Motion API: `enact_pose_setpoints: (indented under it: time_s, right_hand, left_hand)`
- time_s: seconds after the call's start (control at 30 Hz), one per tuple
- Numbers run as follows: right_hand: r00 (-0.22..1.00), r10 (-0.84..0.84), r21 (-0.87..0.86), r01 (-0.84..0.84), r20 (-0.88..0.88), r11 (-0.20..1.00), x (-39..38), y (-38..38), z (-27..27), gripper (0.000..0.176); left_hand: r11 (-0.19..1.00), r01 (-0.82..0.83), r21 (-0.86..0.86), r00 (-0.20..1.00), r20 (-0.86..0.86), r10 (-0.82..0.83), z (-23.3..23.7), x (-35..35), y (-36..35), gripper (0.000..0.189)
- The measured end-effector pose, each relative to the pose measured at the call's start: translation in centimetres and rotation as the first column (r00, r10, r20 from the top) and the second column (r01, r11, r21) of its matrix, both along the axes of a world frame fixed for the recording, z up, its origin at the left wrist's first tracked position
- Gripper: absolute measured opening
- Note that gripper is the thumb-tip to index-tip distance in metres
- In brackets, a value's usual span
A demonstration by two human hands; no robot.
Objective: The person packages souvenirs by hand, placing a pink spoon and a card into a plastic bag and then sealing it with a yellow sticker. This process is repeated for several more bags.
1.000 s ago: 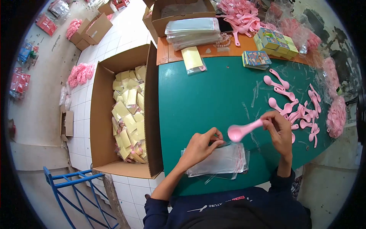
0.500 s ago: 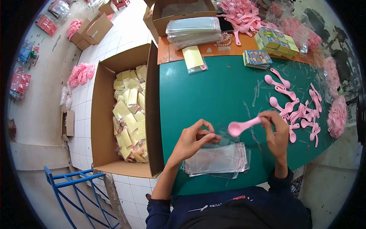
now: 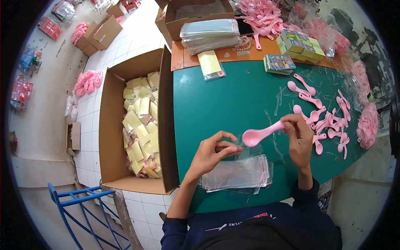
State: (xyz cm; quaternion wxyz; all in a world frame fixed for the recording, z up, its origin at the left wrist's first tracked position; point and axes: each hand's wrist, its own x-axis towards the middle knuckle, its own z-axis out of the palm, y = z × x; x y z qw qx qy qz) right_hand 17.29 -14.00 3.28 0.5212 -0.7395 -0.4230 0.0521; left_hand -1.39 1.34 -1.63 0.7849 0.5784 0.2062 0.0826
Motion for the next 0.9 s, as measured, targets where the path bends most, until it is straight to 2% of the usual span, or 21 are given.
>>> enact_pose_setpoints:
  time_s: [0.07, 0.17, 0.27, 0.37, 0.47, 0.5, 0.57, 0.63, 0.67, 0.7, 0.77, 0.83, 0.9]
  right_hand:
    - [0.993, 0.087, 0.027, -0.085, -0.081, 0.996, -0.6, 0.1, 0.1, 0.007]
    - [0.988, 0.150, -0.024, -0.151, -0.025, 0.988, -0.6, 0.4, 0.4, 0.008]
    - [0.963, 0.267, -0.072, -0.263, 0.046, 0.962, -0.4, 0.9, 1.4, 0.011]
    - [0.951, 0.297, -0.093, -0.305, -0.088, 0.948, -0.9, 1.5, 2.2, 0.014]
    - [0.930, 0.302, -0.009, -0.311, -0.212, 0.950, -0.9, 1.6, 2.1, 0.017]
    - [0.950, 0.268, -0.005, -0.272, -0.158, 0.962, -0.8, 1.6, 2.1, 0.018]
    - [0.980, 0.191, 0.013, -0.191, -0.047, 0.982, -0.3, 1.6, 2.2, 0.019]
    - [0.979, 0.193, 0.060, -0.189, -0.068, 0.980, 0.0, 1.5, 2.0, 0.017]
    - [0.978, 0.192, 0.082, -0.186, -0.082, 0.979, 0.1, 1.5, 1.9, 0.017]
    - [0.953, 0.304, 0.051, -0.303, -0.017, 0.952, 0.2, 1.8, 2.0, 0.017]
    - [0.851, 0.514, -0.031, -0.514, 0.101, 0.857, 1.0, 3.2, 2.3, 0.023]
    - [0.819, 0.543, 0.178, -0.515, -0.188, 0.839, 2.8, 4.9, 1.0, 0.028]
    - [0.915, 0.391, 0.157, -0.374, -0.096, 0.914, 8.1, 7.3, 0.3, 0.030]
  left_hand:
    - [0.999, -0.017, 0.030, 1.000, 0.023, 0.016, 0.1, 0.3, 0.0, 0.022]
    - [0.999, -0.024, 0.027, 1.000, 0.005, 0.024, 0.6, 0.5, 0.0, 0.024]
    - [0.994, 0.038, 0.102, 0.998, -0.049, -0.033, 1.0, 0.9, 0.2, 0.026]
    - [0.991, 0.023, 0.128, 0.998, 0.054, -0.030, 1.1, 1.9, -0.4, 0.025]
    - [0.987, -0.059, 0.148, 0.990, 0.138, 0.038, 1.3, 3.2, -1.0, 0.028]
    - [0.970, -0.126, 0.209, 0.984, 0.149, 0.096, 1.6, 3.5, -1.2, 0.025]
    - [0.958, -0.056, 0.281, 0.992, 0.128, 0.021, 1.8, 3.5, -0.3, 0.024]
    - [0.947, 0.019, 0.322, 0.992, 0.113, -0.058, 1.9, 3.7, 0.5, 0.025]
    - [0.945, 0.056, 0.322, 0.990, 0.106, -0.094, 1.7, 3.7, 0.7, 0.026]
    - [0.943, 0.095, 0.320, 0.986, 0.097, -0.132, 1.6, 3.7, 0.7, 0.027]
    - [0.962, 0.016, 0.272, 0.996, 0.077, -0.039, 1.5, 4.0, 0.8, 0.027]
    - [0.982, -0.054, 0.183, 0.993, 0.113, 0.033, 2.2, 4.1, 0.9, 0.027]
    - [0.993, -0.110, 0.036, 0.974, 0.202, 0.100, 3.7, 3.9, 1.1, 0.028]
